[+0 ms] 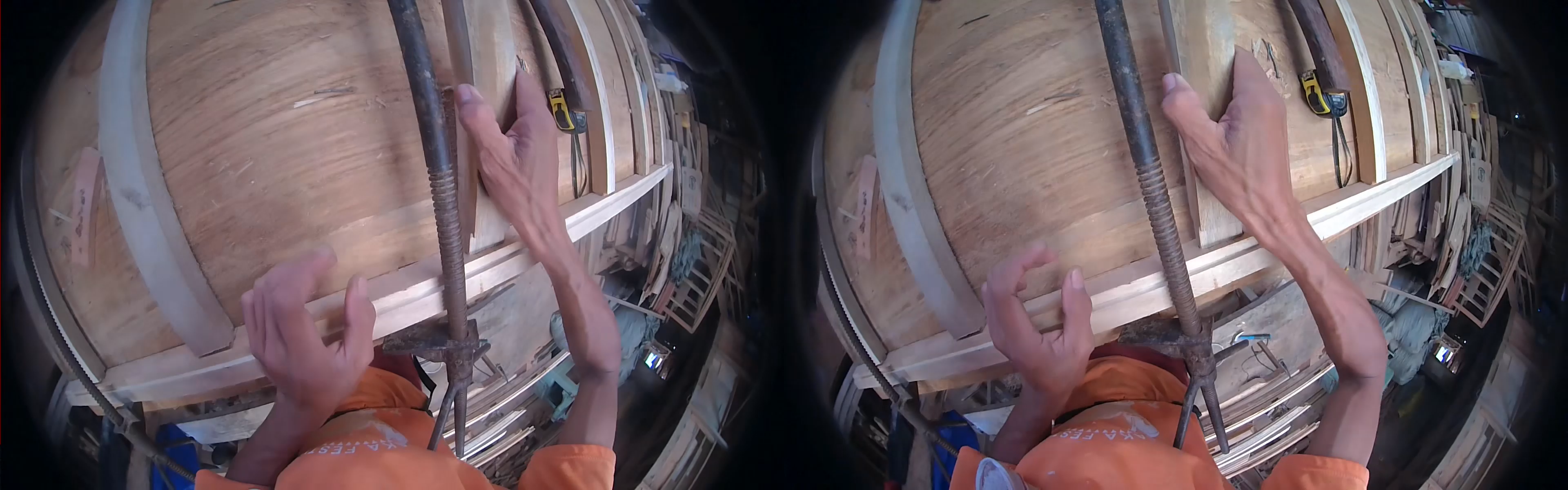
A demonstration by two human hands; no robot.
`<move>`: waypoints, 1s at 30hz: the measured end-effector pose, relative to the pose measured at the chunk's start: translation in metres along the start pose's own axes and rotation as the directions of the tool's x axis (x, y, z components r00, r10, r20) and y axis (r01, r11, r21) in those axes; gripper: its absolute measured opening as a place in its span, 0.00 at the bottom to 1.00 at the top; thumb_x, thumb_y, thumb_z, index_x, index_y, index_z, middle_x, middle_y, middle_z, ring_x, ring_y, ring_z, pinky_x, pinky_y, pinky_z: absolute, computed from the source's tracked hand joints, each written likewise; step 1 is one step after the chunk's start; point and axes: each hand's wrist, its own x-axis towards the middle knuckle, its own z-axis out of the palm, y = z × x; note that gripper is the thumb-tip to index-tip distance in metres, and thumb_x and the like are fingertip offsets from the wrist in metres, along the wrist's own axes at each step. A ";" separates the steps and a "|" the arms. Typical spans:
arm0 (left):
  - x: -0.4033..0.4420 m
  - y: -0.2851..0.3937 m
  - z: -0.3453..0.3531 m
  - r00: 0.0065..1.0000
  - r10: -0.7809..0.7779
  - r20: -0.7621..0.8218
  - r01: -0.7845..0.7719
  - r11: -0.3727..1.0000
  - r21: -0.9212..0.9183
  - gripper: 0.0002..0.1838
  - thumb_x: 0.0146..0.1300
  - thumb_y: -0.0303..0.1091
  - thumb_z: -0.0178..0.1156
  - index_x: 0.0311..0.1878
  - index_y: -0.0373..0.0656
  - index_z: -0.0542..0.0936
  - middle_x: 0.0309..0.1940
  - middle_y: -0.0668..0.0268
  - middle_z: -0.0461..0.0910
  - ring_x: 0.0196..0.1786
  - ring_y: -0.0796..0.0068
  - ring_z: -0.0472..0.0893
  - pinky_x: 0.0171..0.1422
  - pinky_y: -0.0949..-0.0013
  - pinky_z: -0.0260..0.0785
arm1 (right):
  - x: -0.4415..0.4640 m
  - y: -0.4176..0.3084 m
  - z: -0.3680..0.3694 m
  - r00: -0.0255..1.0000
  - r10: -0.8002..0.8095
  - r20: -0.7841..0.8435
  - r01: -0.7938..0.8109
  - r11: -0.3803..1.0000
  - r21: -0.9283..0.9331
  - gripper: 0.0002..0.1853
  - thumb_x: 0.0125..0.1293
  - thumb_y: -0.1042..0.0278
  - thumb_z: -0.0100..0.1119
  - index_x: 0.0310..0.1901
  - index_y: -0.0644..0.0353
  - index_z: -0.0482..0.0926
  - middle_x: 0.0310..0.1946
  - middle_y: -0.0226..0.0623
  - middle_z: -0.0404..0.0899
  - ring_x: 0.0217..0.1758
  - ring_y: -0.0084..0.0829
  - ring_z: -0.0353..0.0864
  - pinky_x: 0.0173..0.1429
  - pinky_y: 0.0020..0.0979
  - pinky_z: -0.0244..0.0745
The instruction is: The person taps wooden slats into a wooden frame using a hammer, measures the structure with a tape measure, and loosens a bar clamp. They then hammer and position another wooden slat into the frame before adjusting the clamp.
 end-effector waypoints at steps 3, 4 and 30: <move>0.000 -0.002 0.000 1.000 0.007 -0.029 -0.007 1.000 0.010 0.24 0.58 0.27 0.75 0.57 0.38 0.79 0.47 0.60 0.84 0.43 0.58 0.84 0.47 0.57 0.71 | 0.001 -0.007 -0.004 0.989 0.117 0.088 -0.103 0.984 -0.147 0.22 0.71 0.55 0.66 0.46 0.73 0.78 0.31 0.42 0.80 0.33 0.29 0.78 0.35 0.35 0.75; 0.001 -0.003 0.000 0.999 0.009 -0.030 -0.008 1.000 0.012 0.24 0.58 0.27 0.75 0.57 0.38 0.79 0.47 0.60 0.84 0.43 0.58 0.84 0.47 0.57 0.71 | 0.002 -0.005 -0.003 0.987 0.121 0.103 -0.105 0.982 -0.154 0.22 0.71 0.55 0.66 0.44 0.73 0.77 0.30 0.44 0.80 0.32 0.31 0.78 0.35 0.37 0.75; -0.002 0.007 0.009 0.997 -0.060 -0.041 0.062 0.997 0.044 0.17 0.59 0.26 0.74 0.49 0.40 0.79 0.40 0.60 0.83 0.39 0.55 0.83 0.42 0.56 0.74 | 0.016 -0.020 -0.014 0.953 0.147 0.266 -0.002 0.878 -0.478 0.32 0.69 0.47 0.63 0.38 0.82 0.73 0.26 0.65 0.80 0.30 0.51 0.85 0.38 0.52 0.79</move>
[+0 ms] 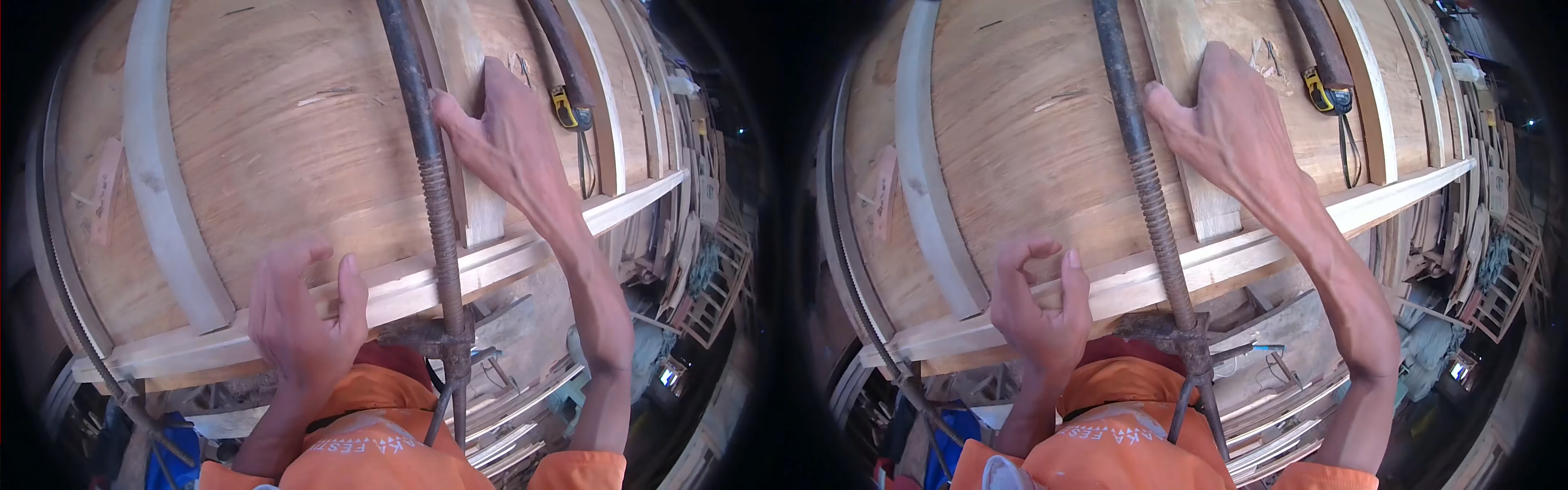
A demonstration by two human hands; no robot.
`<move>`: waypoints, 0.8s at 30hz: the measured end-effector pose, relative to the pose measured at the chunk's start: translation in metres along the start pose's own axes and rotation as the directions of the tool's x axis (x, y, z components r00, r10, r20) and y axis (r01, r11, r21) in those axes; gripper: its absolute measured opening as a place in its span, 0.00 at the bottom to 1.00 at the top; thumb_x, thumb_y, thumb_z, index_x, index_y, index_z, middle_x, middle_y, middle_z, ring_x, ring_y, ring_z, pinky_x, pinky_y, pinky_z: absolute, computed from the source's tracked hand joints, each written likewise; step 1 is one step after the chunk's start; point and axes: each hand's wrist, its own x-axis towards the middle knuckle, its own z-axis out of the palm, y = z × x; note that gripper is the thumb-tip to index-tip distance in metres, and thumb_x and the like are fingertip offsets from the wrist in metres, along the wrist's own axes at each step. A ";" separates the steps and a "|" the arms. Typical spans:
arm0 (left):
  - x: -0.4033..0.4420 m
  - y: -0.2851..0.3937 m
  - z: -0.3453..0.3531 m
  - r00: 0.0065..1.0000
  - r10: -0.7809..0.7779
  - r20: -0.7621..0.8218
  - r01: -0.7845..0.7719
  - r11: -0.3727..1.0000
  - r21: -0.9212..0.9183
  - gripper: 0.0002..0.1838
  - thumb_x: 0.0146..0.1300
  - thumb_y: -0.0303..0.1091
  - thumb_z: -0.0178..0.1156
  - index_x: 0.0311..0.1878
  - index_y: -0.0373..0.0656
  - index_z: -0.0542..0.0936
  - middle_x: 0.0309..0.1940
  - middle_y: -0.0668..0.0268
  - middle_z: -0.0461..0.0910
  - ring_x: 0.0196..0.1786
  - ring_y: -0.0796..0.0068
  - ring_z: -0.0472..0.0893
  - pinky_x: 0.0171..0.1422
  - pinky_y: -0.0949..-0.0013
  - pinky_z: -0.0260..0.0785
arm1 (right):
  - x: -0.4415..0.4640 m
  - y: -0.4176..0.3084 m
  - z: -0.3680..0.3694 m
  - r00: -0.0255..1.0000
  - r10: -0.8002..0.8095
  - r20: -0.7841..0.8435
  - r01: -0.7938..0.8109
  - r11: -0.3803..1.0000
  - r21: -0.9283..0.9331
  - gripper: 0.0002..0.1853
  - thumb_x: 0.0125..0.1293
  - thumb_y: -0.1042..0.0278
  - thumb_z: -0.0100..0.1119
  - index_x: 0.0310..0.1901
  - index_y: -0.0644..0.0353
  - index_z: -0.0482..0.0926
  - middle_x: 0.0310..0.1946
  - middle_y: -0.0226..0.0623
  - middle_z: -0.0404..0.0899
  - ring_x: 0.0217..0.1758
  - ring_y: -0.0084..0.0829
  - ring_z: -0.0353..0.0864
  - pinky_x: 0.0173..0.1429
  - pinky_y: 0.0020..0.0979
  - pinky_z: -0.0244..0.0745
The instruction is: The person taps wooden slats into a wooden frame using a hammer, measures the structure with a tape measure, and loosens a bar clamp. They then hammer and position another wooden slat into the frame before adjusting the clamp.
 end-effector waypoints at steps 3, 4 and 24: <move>-0.001 -0.002 0.001 1.000 -0.005 -0.002 0.005 1.000 -0.007 0.18 0.57 0.25 0.75 0.49 0.39 0.79 0.39 0.60 0.83 0.37 0.55 0.82 0.41 0.57 0.74 | 0.005 -0.001 0.003 0.999 -0.037 -0.028 0.035 0.996 -0.079 0.32 0.69 0.47 0.64 0.37 0.81 0.74 0.24 0.65 0.79 0.29 0.55 0.85 0.37 0.52 0.79; -0.001 -0.003 0.002 1.000 -0.014 -0.002 0.014 1.000 -0.006 0.18 0.57 0.25 0.75 0.49 0.39 0.79 0.39 0.60 0.83 0.37 0.55 0.82 0.41 0.57 0.74 | 0.005 0.000 0.005 0.999 -0.011 -0.031 0.008 0.997 -0.081 0.31 0.70 0.45 0.63 0.36 0.76 0.73 0.24 0.59 0.77 0.29 0.48 0.81 0.37 0.49 0.76; 0.001 -0.007 0.004 1.000 -0.010 0.020 0.010 0.999 -0.035 0.19 0.58 0.27 0.76 0.50 0.39 0.80 0.42 0.59 0.86 0.39 0.54 0.85 0.43 0.58 0.78 | 0.009 0.003 0.017 0.995 0.037 -0.095 -0.030 0.997 0.070 0.31 0.71 0.41 0.63 0.40 0.71 0.76 0.28 0.49 0.79 0.32 0.36 0.78 0.41 0.40 0.75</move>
